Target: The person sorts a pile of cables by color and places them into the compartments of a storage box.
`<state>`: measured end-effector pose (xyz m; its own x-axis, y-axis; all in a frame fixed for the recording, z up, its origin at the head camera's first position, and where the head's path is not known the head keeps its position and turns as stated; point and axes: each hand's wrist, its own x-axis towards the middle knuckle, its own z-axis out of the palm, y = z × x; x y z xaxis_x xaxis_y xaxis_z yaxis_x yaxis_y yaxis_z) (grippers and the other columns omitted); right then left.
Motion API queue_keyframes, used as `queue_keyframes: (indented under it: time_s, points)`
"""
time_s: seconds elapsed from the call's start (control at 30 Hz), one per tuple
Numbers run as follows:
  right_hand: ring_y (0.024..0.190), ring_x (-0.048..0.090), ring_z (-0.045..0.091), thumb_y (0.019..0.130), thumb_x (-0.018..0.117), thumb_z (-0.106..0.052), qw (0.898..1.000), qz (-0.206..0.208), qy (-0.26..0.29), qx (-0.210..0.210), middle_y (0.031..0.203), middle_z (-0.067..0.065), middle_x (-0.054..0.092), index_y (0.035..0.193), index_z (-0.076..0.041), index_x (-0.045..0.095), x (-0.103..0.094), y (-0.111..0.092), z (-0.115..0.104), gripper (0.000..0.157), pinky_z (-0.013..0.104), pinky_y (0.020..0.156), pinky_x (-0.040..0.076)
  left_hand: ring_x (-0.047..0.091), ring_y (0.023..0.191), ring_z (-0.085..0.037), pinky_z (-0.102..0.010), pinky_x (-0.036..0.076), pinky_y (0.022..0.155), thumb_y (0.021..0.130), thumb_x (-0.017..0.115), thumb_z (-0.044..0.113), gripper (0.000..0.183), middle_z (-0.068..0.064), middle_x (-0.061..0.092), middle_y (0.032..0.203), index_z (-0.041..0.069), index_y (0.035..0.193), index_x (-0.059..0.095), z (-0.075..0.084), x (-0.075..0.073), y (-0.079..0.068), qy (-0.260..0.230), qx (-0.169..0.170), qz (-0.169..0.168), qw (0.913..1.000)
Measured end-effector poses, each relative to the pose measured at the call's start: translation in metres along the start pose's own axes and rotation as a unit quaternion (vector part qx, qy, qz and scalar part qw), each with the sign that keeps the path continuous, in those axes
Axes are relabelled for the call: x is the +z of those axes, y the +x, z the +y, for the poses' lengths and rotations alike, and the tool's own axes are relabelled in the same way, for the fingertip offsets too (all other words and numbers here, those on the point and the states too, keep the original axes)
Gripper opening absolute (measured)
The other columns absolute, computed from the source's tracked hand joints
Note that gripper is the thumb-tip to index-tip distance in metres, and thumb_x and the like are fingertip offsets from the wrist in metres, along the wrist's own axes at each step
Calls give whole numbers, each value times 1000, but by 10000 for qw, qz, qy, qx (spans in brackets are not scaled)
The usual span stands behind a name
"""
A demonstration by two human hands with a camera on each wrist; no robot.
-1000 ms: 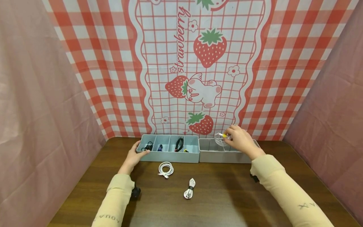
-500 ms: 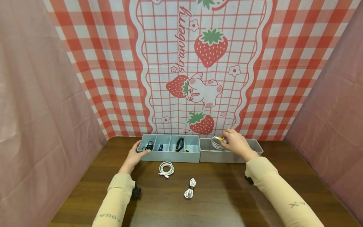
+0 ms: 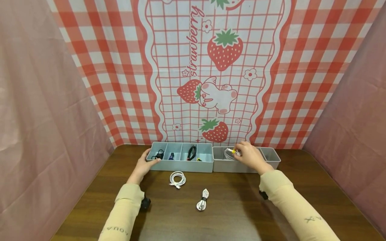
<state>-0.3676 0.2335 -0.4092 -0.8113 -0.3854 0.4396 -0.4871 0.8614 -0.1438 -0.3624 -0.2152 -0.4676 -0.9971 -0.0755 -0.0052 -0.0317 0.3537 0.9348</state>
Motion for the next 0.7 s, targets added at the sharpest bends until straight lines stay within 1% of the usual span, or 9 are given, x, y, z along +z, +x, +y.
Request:
queue_keyframes:
  time_s: [0.13,0.4,0.7]
  points:
    - [72,51,16,80,74,-21,10000,-47,66,43,81,1,55,87,-12,68,2,-2,1,12,34,59,44,26,137,-37,-53,25,109,85,70,28,80,-21,23,152,13,148,25,0,0,0,-6,22,0,10000]
    - [76,56,18,80,74,-22,9991,-224,221,273,83,1,57,86,-14,69,6,-4,4,12,38,63,47,25,137,-37,-53,26,109,85,70,27,80,-21,23,152,13,149,25,0,0,0,-14,35,-18,10000]
    - [75,55,17,82,72,-25,9979,-398,281,423,84,2,55,88,-14,69,9,-4,4,13,37,62,46,25,137,-37,-53,26,108,85,70,26,79,-21,23,152,13,149,25,0,0,0,-15,24,-10,10000]
